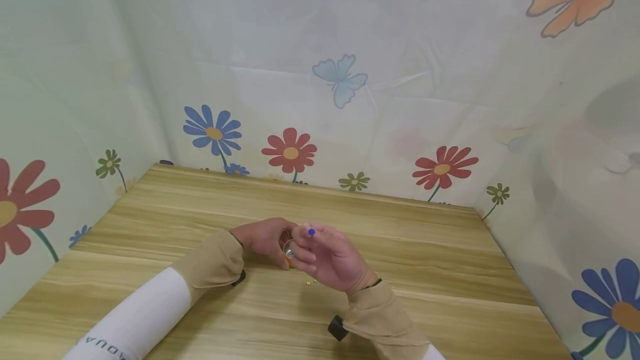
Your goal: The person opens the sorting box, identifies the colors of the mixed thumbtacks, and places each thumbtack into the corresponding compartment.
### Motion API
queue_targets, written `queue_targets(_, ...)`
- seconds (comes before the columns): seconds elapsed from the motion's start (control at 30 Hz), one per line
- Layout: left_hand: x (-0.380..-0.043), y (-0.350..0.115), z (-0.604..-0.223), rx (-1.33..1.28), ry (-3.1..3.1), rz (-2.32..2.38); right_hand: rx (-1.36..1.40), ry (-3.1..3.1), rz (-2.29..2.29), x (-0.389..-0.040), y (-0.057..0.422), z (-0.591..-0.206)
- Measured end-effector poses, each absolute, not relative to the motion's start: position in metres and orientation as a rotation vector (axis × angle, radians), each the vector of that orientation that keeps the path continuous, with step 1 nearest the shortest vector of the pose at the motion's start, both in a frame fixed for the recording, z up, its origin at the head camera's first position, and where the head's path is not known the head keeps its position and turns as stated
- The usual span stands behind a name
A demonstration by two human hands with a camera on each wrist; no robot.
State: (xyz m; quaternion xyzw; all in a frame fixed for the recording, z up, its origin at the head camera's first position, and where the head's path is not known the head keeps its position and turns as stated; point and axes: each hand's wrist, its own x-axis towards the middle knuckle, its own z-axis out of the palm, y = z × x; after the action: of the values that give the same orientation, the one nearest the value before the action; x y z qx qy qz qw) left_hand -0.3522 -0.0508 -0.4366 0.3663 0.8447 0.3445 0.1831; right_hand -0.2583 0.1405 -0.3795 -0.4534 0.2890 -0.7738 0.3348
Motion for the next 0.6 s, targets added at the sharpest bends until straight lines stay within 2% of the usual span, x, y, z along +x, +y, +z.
queue_targets(0.6,-0.3492,-0.0515,-0.4321,1.101,2.371,0.987,-1.189,0.746,-2.026,-0.2563,0.139,-0.3786)
